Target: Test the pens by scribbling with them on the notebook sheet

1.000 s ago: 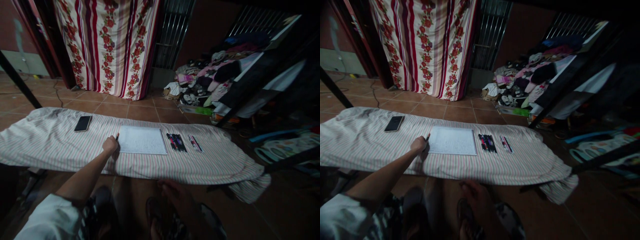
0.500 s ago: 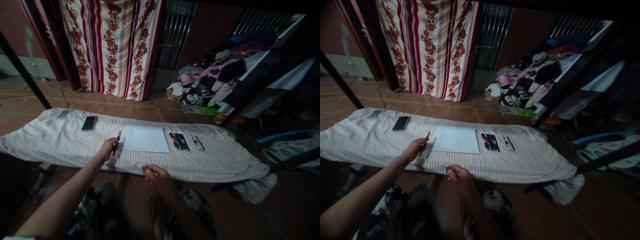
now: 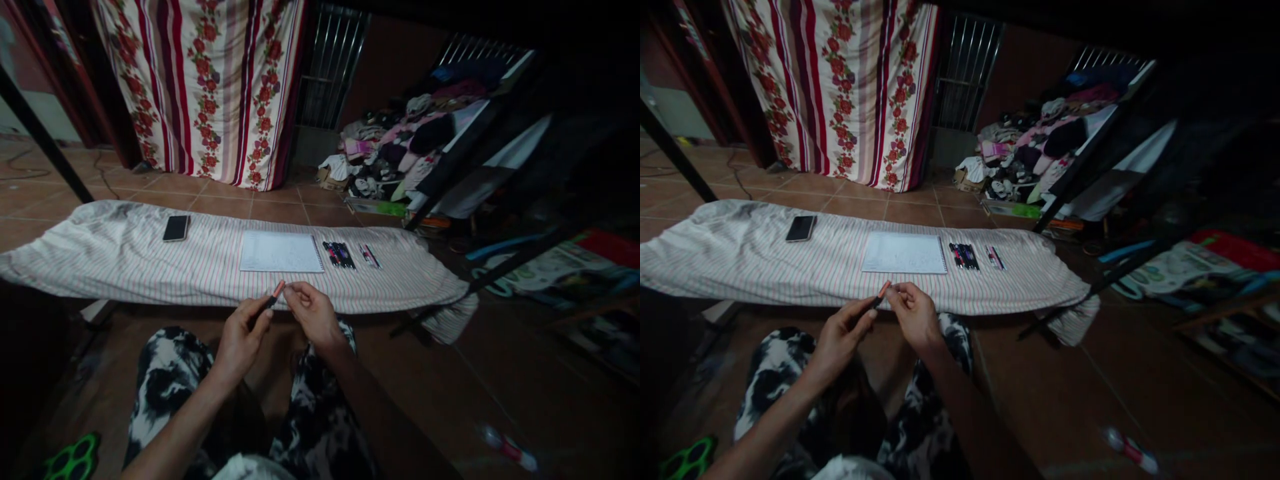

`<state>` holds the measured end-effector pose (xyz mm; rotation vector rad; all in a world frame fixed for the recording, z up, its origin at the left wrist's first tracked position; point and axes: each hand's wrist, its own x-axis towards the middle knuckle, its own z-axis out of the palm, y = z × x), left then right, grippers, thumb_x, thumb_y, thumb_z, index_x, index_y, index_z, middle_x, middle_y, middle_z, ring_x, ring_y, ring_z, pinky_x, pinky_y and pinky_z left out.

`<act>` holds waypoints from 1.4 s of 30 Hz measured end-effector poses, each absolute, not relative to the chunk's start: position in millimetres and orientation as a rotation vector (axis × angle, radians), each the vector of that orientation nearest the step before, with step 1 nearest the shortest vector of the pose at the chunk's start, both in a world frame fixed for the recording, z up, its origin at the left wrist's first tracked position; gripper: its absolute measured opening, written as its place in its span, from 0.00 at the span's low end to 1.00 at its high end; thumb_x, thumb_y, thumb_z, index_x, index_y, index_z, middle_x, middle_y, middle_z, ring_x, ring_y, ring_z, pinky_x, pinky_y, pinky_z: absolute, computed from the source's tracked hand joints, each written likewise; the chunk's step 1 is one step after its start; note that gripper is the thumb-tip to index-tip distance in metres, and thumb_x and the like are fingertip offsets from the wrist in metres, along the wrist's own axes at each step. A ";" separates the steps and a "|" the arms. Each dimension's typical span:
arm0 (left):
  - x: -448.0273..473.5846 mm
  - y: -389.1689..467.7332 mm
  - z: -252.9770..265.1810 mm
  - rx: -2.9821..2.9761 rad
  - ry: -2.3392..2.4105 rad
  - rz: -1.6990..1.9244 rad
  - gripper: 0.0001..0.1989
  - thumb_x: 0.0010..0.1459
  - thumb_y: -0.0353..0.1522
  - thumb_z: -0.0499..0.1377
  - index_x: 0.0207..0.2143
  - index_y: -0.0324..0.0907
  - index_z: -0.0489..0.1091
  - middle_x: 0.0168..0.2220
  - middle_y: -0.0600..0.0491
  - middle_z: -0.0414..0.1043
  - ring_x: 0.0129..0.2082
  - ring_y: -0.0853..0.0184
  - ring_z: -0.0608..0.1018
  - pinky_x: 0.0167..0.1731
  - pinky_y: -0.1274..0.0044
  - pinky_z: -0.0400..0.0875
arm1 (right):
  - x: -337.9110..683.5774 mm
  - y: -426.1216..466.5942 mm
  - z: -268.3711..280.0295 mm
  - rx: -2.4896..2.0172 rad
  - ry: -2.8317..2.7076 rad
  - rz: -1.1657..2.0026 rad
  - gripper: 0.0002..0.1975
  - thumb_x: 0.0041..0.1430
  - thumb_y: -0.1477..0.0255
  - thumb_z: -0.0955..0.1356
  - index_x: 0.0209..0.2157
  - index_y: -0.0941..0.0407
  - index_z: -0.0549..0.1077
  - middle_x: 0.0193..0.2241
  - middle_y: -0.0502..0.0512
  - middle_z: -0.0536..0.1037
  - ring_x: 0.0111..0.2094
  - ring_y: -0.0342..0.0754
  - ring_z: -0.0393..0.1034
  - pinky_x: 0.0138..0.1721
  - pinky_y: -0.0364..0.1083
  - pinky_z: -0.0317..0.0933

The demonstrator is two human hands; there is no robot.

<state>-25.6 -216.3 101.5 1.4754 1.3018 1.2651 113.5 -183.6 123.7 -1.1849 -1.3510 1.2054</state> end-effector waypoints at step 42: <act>-1.7 11.8 43.3 1.011 1.181 1.025 0.12 0.45 0.36 0.60 0.28 0.39 0.62 0.20 0.56 0.71 0.15 0.73 0.71 0.19 0.80 0.65 | 137.0 41.6 37.1 -1.105 -1.340 1.235 0.13 0.50 0.63 0.64 0.33 0.57 0.71 0.24 0.50 0.71 0.21 0.39 0.60 0.23 0.41 0.57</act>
